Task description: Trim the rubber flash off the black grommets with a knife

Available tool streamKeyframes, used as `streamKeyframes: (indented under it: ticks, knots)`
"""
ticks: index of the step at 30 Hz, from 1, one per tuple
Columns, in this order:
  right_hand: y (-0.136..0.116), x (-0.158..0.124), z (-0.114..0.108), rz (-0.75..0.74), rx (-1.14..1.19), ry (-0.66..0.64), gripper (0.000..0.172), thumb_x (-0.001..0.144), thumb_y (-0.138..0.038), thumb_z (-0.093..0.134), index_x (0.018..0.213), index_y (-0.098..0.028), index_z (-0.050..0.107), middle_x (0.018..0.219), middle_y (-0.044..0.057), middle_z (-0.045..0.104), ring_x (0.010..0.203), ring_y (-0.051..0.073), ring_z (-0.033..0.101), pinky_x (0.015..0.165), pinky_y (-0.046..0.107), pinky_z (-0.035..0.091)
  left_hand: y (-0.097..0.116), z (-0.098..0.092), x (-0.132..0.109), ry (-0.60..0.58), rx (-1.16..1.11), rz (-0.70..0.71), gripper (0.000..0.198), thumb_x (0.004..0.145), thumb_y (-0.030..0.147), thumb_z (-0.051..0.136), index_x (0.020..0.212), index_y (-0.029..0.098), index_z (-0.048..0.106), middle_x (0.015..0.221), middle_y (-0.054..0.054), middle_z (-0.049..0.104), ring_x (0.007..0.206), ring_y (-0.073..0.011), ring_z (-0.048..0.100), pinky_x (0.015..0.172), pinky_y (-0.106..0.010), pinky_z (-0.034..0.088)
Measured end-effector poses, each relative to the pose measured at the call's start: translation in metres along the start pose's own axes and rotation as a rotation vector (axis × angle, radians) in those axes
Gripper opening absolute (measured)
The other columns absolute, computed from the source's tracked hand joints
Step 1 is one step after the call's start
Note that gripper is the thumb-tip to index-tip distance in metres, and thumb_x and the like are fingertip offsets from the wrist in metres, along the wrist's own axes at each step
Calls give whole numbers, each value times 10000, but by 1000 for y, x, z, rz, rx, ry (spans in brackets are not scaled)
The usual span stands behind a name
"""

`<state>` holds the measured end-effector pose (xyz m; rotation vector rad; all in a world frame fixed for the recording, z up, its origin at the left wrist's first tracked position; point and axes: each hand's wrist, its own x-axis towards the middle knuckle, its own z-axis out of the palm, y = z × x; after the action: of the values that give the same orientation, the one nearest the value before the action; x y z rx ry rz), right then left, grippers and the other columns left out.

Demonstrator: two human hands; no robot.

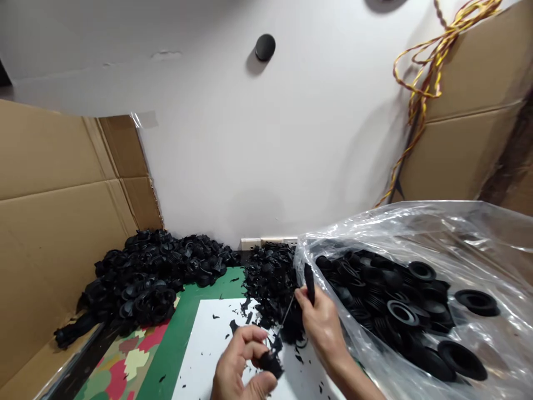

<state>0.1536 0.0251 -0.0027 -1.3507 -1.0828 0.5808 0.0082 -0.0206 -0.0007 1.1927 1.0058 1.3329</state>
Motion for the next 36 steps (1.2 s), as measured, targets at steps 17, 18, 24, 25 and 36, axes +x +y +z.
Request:
streamKeyframes:
  ticks: [17,18,24,25,36]
  knots:
    - [8,-20,9,141,217,-254,278,756,-437,566,619,-202,513,494,-63,395,415,101,314,375,219,277,1,-16,23,146,-321,-190,415,603,297,793,989,191,683,794,-62,692,651,-187,630,551,-267,492]
    - [9,-21,10,157,224,-266,273,749,-436,571,619,-203,516,492,-63,399,411,101,314,372,219,274,0,-18,24,151,-358,-232,389,600,277,799,961,177,694,799,-65,696,665,-187,635,568,-270,502]
    - [8,-24,13,182,197,-290,261,702,-437,583,603,-202,528,513,-45,439,452,119,351,403,227,273,-5,-22,26,158,-473,-336,223,636,215,797,821,132,705,775,-64,699,692,-161,648,641,-249,529]
    - [9,-24,13,184,198,-293,262,698,-436,588,598,-202,526,513,-44,439,455,120,354,406,228,275,-5,-22,26,175,-466,-331,214,620,192,806,796,135,698,767,-57,695,679,-156,646,622,-240,528]
    - [16,-19,11,187,200,-237,234,722,-400,611,644,-179,603,572,10,603,549,181,557,529,283,454,-12,-24,26,269,-239,-380,369,516,339,864,764,117,705,562,36,575,357,-39,440,339,-159,336]
